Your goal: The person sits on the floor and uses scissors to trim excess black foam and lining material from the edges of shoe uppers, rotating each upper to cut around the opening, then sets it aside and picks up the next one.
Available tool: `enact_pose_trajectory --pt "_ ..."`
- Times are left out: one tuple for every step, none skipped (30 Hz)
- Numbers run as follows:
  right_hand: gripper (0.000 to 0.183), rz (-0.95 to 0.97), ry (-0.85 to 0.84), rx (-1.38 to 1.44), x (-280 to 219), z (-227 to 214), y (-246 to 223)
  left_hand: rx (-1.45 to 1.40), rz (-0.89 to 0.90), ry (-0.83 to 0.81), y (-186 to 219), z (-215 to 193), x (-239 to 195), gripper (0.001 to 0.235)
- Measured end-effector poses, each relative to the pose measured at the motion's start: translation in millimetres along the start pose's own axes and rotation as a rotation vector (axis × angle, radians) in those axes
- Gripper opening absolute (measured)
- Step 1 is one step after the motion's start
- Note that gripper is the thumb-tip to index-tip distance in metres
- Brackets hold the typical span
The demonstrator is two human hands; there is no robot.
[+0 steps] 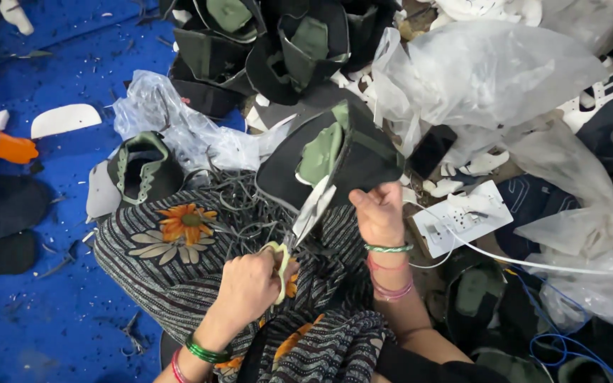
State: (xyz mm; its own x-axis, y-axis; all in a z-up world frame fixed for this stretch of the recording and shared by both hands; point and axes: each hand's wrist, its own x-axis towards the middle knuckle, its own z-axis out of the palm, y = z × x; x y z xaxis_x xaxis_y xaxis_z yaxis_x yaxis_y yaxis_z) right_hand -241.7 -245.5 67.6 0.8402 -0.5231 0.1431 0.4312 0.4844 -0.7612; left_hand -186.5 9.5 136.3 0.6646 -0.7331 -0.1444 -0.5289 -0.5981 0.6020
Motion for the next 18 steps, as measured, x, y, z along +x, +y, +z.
enact_pose_trajectory --pt "0.057 -0.002 0.0 0.001 1 1 1 0.002 0.001 0.0 -1 4 1 0.041" --pt "0.056 -0.013 0.02 -0.014 1 3 2 0.016 -0.093 -0.015 -1 7 1 0.044" --pt "0.054 -0.022 0.043 -0.028 1 4 4 0.032 -0.189 -0.032 -2 10 1 0.048" --pt "0.054 -0.022 0.045 -0.024 2 4 4 0.036 -0.189 -0.034 -3 10 0 0.048" --pt "0.052 -0.016 0.023 -0.076 3 3 3 0.01 -0.199 -0.02 -4 10 0 0.046" --pt "0.051 -0.01 0.002 -0.127 3 2 2 -0.017 -0.209 -0.006 -5 10 0 0.044" --pt "0.051 -0.009 0.003 -0.127 2 0 1 -0.017 -0.211 -0.008 -2 7 0 0.044" --pt "0.049 0.039 -0.025 -0.18 1 -1 -1 -0.047 -0.134 0.012 1 4 0 0.044" --pt "0.048 0.085 -0.052 -0.234 -1 -3 -3 -0.078 -0.057 0.031 3 1 0 0.043" --pt "0.048 0.087 -0.05 -0.236 0 10 -10 -0.08 -0.057 0.029 5 -1 0 0.043" --pt "0.048 0.116 -0.049 -0.241 1 24 -17 -0.131 0.002 0.059 7 -2 0 0.041" --pt "0.049 0.146 -0.048 -0.246 2 37 -24 -0.183 0.061 0.089 8 -4 0 0.04" --pt "0.049 0.146 -0.047 -0.245 0 30 -16 -0.182 0.06 0.088 5 -1 0 0.04" --pt "0.05 0.124 -0.027 -0.24 -2 22 -8 -0.105 0.019 0.063 1 2 0 0.042" --pt "0.051 0.105 -0.009 -0.237 -4 15 1 -0.03 -0.025 0.039 -3 6 -1 0.044" --pt "0.051 0.108 -0.01 -0.237 -4 14 3 -0.032 -0.028 0.039 -2 7 -1 0.044" --pt "0.048 0.075 0.007 -0.216 -4 13 6 -0.085 -0.146 0.002 -2 8 -1 0.046" --pt "0.046 0.043 0.024 -0.195 -4 12 9 -0.138 -0.263 -0.035 -2 9 -2 0.049"
